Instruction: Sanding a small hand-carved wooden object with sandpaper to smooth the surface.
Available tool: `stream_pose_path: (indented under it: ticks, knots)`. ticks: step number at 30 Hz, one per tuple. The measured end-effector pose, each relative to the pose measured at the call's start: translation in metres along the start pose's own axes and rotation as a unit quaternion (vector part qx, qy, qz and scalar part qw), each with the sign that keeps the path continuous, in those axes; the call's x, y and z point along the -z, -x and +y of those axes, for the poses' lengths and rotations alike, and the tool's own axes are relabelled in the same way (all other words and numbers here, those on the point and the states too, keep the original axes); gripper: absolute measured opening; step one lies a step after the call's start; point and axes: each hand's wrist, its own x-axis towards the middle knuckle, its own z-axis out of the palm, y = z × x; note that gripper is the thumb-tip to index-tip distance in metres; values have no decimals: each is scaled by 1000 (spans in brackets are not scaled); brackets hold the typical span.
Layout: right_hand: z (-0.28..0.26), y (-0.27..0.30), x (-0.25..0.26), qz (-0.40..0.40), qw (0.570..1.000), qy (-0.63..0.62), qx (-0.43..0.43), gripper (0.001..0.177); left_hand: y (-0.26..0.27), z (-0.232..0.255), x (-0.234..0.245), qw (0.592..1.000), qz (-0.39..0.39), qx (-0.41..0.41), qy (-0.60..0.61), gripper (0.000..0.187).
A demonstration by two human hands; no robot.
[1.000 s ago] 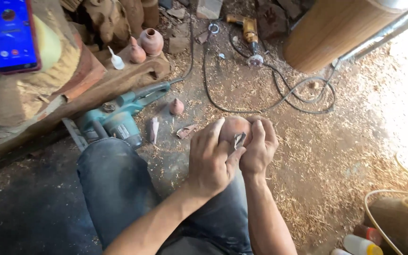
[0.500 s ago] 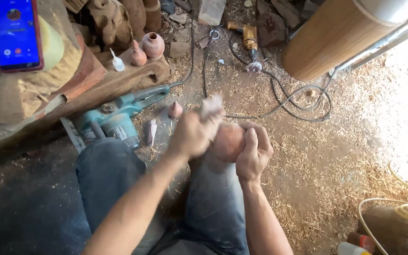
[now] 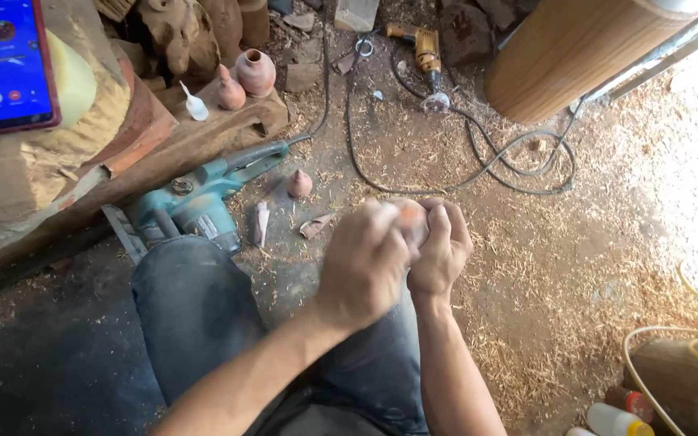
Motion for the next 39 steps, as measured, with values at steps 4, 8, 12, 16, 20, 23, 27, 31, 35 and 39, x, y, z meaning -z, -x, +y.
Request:
stream_pose_path:
  ticks: [4,8,12,16,20,23,27,31,35,39]
  knots:
    - [2,9,2,0,1000,17,22,28,-33,-14,15,992,-39,102,58,31]
    - [-3,0,-4,4,1000,-16,-6,29,-8,-25,-7,994,-68,56,72,31]
    - [11,-1,-1,7,1000,-13,-2,29,-12,-17,-4,999,6,15,29,35]
    - [-7,7,4,-29,997,2,66,27,-52,-44,9,917,-298,246,102,28]
    - [17,8,1,2,997,13,81,28,-21,-5,6,989,-64,60,119,21]
    - [15,6,2,-11,996,13,87,29,-26,-30,-7,997,-8,-10,72,16]
    - [1,8,5,-34,991,-34,121,26,-42,-64,-10,925,-286,239,78,16]
    - [24,16,6,2,992,-28,122,27,-34,-9,29,915,-255,256,178,22]
    - [17,7,7,-27,994,-48,97,30,-3,-3,-9,999,9,-30,-11,26]
    - [11,23,14,-15,985,-66,161,25,-42,-47,27,912,-266,286,125,20]
